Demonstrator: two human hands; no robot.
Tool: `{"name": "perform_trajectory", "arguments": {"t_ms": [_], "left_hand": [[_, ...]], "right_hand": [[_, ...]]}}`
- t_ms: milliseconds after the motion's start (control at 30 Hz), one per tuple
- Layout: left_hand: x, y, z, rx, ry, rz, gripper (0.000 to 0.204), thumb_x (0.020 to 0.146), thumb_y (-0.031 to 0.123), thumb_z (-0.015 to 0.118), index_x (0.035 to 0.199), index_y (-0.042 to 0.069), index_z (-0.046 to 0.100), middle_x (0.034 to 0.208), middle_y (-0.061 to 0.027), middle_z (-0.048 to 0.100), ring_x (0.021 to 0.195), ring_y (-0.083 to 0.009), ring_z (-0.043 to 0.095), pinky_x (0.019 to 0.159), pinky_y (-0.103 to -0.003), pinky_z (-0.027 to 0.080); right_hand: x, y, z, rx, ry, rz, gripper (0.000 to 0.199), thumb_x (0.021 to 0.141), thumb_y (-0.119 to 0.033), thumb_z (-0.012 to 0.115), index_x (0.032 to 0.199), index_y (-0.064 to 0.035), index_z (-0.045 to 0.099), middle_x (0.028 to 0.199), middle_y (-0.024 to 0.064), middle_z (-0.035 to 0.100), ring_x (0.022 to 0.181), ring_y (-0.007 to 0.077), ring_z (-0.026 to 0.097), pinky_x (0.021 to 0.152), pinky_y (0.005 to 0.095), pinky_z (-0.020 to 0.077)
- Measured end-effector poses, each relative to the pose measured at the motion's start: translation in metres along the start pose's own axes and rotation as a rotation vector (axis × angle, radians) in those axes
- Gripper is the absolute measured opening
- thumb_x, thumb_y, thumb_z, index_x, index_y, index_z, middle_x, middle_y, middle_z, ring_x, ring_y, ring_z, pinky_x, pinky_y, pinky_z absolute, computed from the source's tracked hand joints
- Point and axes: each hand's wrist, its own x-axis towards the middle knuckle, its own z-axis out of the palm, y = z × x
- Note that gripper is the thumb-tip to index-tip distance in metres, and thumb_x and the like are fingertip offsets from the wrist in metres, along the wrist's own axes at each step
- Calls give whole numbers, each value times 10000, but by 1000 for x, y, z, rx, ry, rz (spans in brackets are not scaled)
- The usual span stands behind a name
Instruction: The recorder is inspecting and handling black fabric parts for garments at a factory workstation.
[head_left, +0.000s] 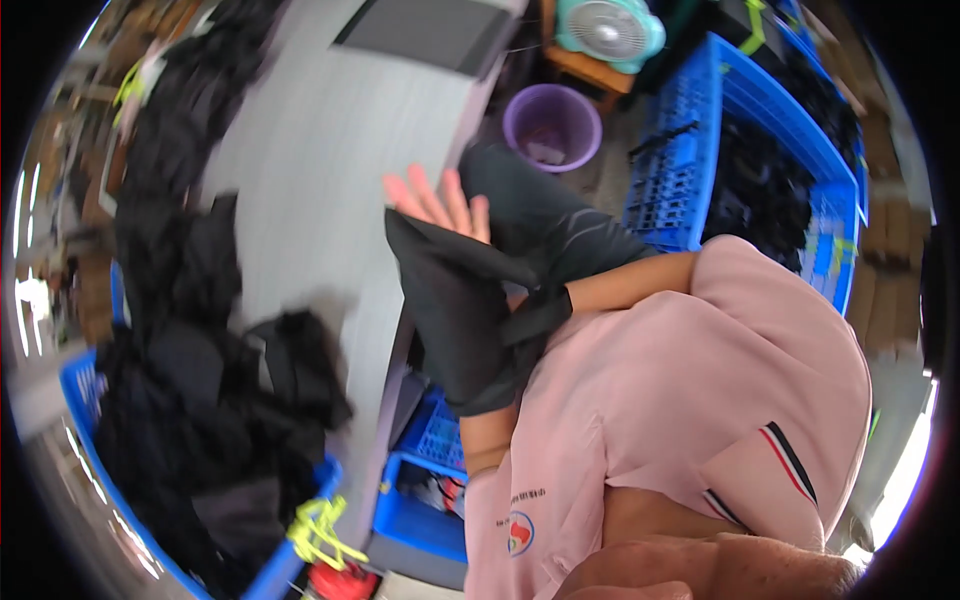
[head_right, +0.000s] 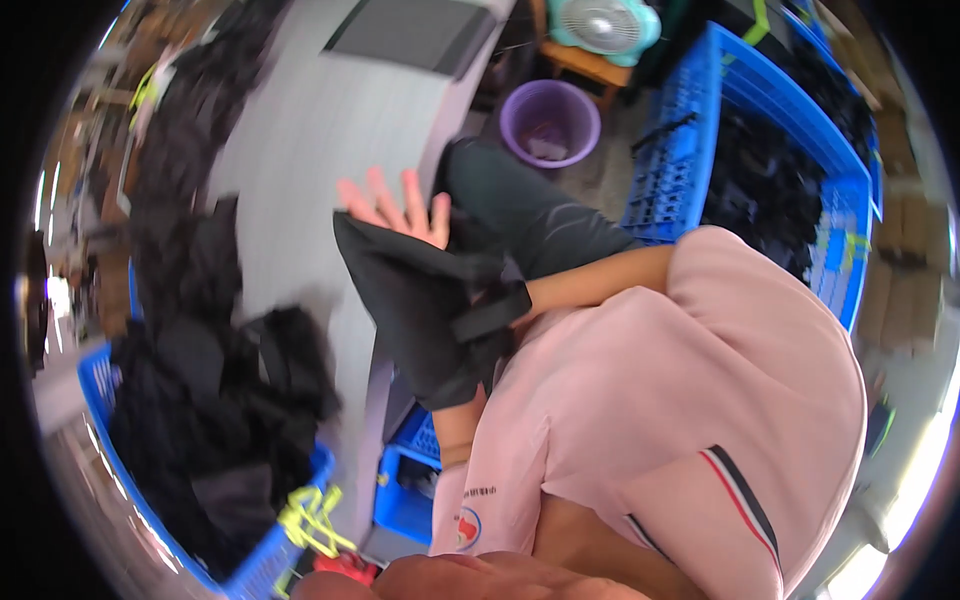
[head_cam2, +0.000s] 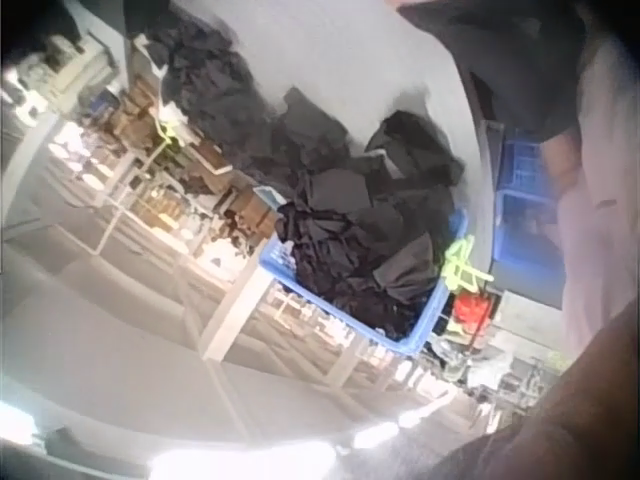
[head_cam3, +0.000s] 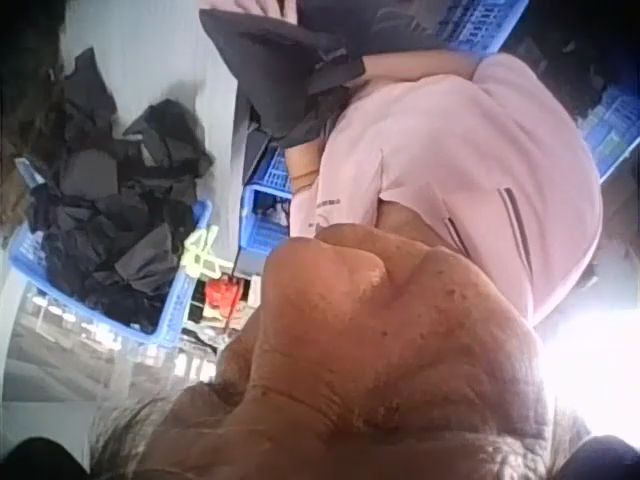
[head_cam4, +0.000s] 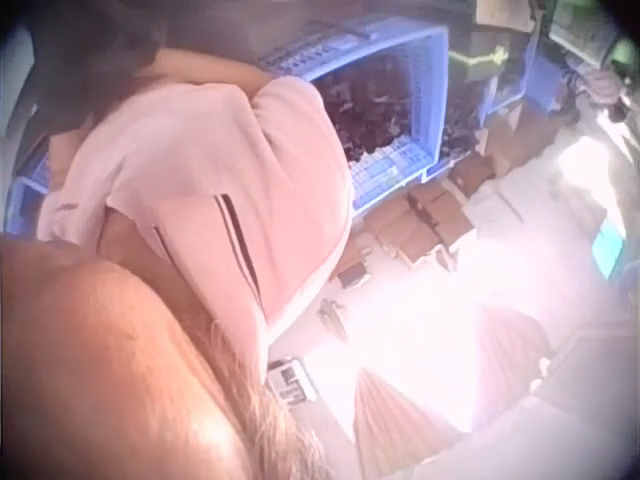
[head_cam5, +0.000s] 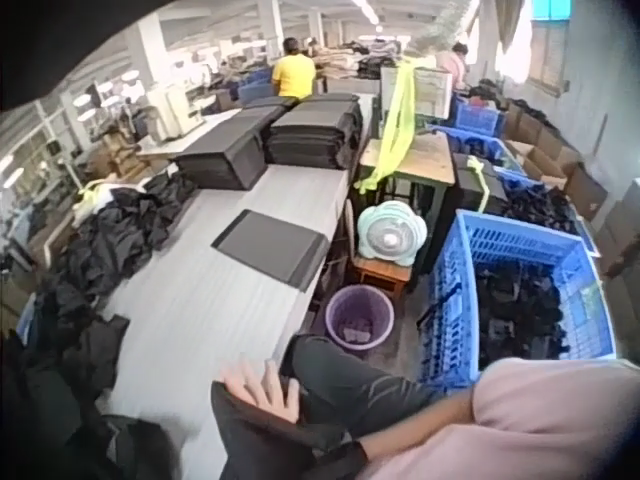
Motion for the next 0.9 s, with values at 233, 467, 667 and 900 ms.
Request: {"name": "perform_trajectory", "arguments": {"t_ms": [233, 467, 667, 900], "left_hand": [[4, 20, -47, -31, 387, 4, 660, 984, 497, 491, 1549, 273, 234, 1593, -7, 239, 1445, -238, 291, 1100, -517, 323], [26, -3, -68, -378, 556, 22, 622, 982, 450, 558, 1502, 195, 331, 1543, -55, 293, 1385, -199, 350, 1078, -415, 376], [-1, -23, -61, -488, 583, -37, 546, 1003, 407, 544, 1439, 108, 407, 1383, -85, 438, 1285, -188, 442, 1069, -378, 394], [-34, 2, -83, -319, 320, 10, 527, 1006, 389, 543, 1426, 99, 414, 1367, -81, 448, 1261, -186, 452, 1061, -375, 400]], "right_hand": [[-11, -102, -73, -160, 766, -17, 192, 908, -141, 668, 1044, -12, 625, 939, 62, 641, 820, 143, 628, 751, 280, 509], [30, -134, -63, -540, 731, -220, 723, 762, -29, 757, 1408, -64, 432, 1002, 98, 627, 850, 231, 637, 770, 315, 525], [36, -109, -67, -1033, 744, -352, 226, 853, -8, 675, 1077, -40, 678, 735, 76, 573, 641, 220, 597, 583, 277, 483], [24, -119, -101, 158, 583, 110, 113, 895, -111, 692, 951, -14, 706, 983, 50, 674, 961, 142, 617, 851, 292, 474]]}}
